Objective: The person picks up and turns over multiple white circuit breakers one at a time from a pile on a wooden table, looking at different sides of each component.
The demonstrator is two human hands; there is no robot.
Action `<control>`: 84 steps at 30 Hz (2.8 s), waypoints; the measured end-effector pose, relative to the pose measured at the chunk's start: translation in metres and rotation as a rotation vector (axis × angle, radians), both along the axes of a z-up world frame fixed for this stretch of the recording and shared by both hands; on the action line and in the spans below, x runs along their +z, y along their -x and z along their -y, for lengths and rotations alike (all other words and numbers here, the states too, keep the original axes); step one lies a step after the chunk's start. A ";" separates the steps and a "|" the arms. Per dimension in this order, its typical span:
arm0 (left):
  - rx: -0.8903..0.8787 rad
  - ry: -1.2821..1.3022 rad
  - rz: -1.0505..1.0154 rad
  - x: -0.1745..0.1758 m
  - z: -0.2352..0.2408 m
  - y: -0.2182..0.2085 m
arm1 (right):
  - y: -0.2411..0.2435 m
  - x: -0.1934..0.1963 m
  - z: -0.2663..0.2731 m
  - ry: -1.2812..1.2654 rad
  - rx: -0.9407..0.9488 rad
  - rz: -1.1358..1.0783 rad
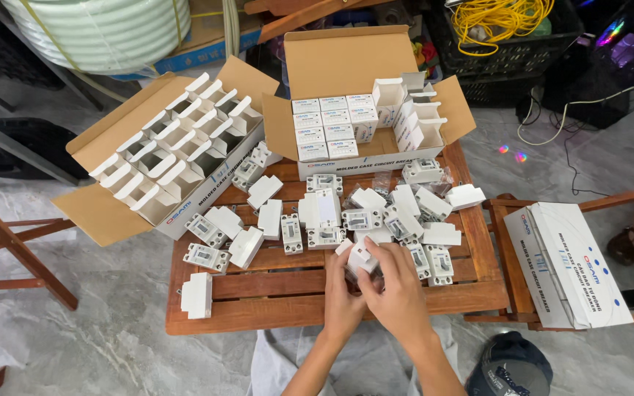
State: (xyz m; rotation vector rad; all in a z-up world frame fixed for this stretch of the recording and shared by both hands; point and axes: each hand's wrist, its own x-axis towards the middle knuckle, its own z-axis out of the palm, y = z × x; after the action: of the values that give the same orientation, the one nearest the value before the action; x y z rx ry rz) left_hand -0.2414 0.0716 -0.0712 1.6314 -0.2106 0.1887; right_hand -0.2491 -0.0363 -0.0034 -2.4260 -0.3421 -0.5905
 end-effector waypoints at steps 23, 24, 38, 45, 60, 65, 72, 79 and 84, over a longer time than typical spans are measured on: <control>-0.005 -0.042 0.019 -0.013 -0.001 0.001 | 0.013 -0.028 -0.015 0.077 -0.053 0.072; -0.009 -0.040 0.000 -0.014 -0.001 0.001 | 0.014 -0.027 -0.015 0.057 -0.056 0.041; 0.004 0.006 0.138 -0.018 0.000 0.002 | 0.034 -0.046 0.002 -0.224 -0.226 0.018; -0.044 -0.132 0.170 -0.021 -0.007 -0.002 | 0.039 -0.056 0.005 -0.704 -0.314 -0.068; -0.038 -0.099 0.228 -0.012 -0.013 0.000 | 0.030 -0.052 0.012 -0.333 -0.104 0.111; -0.038 -0.090 0.243 -0.011 -0.014 0.001 | 0.023 -0.048 0.017 -0.386 -0.064 0.044; -0.075 -0.012 0.268 -0.006 -0.012 0.000 | 0.016 -0.044 0.022 -0.332 0.044 0.044; -0.065 0.153 0.080 -0.023 -0.011 0.003 | 0.017 -0.056 0.025 -0.035 0.006 0.219; -0.102 0.012 0.246 -0.020 -0.014 0.000 | 0.016 -0.048 0.028 -0.136 0.102 0.175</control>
State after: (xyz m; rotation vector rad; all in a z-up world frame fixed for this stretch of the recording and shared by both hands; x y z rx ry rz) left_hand -0.2413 0.0852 -0.0912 1.5797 -0.4787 0.3128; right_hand -0.2656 -0.0646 -0.0515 -2.2187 -0.4796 -0.7575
